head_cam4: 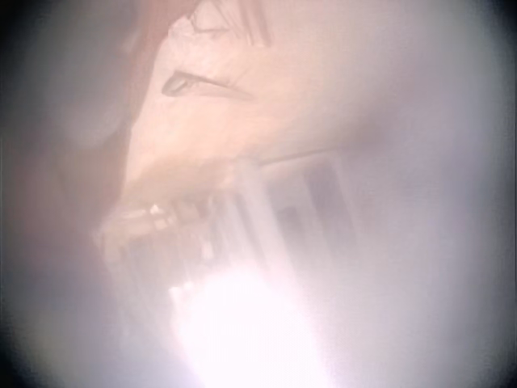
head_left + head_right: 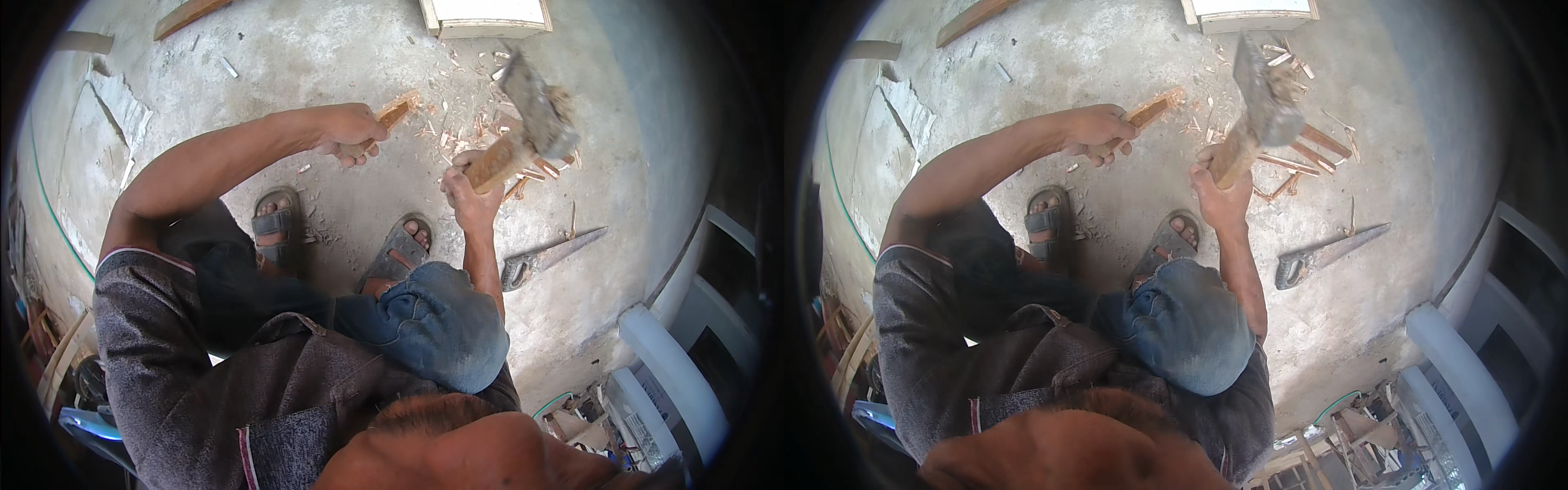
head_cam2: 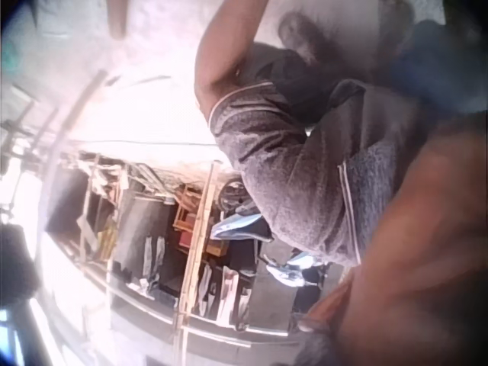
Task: The person uses an axe to shave pieces of wood and then uses a hand saw to cut through a piece of lumber.
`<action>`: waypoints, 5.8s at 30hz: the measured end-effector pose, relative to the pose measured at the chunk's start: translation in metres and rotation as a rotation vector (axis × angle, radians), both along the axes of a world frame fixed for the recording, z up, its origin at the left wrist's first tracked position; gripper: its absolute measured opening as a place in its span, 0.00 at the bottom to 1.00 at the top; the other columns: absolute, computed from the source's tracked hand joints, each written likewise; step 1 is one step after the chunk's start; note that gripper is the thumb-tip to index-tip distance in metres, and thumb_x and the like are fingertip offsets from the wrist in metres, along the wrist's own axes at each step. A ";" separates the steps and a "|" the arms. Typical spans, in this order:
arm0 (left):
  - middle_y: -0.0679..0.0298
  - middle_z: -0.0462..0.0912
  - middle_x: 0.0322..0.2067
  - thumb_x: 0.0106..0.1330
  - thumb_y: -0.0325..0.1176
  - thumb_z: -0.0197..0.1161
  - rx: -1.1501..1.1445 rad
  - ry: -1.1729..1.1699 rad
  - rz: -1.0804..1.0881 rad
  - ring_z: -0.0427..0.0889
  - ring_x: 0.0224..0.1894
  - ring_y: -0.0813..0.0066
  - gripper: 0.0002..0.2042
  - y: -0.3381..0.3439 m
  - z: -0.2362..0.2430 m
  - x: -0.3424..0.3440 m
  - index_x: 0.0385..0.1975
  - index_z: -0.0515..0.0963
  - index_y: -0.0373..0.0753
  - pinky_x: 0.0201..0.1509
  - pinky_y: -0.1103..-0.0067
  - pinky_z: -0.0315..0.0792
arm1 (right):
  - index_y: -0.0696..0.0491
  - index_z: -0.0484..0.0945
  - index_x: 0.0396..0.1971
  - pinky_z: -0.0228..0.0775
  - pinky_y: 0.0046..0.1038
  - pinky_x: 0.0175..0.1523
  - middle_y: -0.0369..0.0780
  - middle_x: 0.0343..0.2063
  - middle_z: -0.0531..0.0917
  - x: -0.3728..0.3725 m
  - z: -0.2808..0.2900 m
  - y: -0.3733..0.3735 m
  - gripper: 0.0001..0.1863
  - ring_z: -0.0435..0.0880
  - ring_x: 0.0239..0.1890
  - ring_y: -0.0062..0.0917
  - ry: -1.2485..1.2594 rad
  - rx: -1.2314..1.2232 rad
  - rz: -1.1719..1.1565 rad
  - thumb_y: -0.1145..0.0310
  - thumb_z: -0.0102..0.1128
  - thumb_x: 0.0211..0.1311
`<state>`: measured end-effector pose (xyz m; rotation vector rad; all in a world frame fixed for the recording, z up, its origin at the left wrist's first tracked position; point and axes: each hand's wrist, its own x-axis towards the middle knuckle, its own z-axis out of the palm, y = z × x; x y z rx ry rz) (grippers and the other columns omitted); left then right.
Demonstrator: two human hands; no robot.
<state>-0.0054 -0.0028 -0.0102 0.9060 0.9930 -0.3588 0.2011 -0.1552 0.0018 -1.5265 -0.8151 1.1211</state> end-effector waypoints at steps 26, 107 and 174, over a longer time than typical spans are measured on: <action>0.58 0.74 0.34 0.66 0.41 0.54 0.037 -0.030 -0.043 0.76 0.25 0.70 0.17 -0.008 -0.006 0.010 0.39 0.71 0.29 0.23 0.72 0.73 | 0.58 0.73 0.27 0.66 0.27 0.22 0.40 0.16 0.75 0.018 -0.134 -0.005 0.04 0.75 0.17 0.25 0.000 -0.580 0.245 0.77 0.57 0.51; 0.58 0.74 0.27 0.62 0.39 0.56 0.115 -0.032 -0.178 0.80 0.25 0.66 0.16 0.015 0.002 0.005 0.37 0.71 0.28 0.26 0.70 0.78 | 0.56 0.70 0.33 0.69 0.29 0.32 0.41 0.22 0.75 0.009 0.033 0.040 0.07 0.75 0.26 0.25 -0.036 0.850 0.142 0.81 0.56 0.56; 0.63 0.74 0.20 0.58 0.38 0.54 0.560 0.109 -0.326 0.72 0.18 0.75 0.16 0.022 0.017 -0.001 0.38 0.71 0.31 0.20 0.75 0.67 | 0.60 0.65 0.47 0.77 0.33 0.34 0.42 0.23 0.77 0.007 0.074 0.041 0.19 0.78 0.25 0.25 -0.177 0.951 -0.261 0.69 0.61 0.62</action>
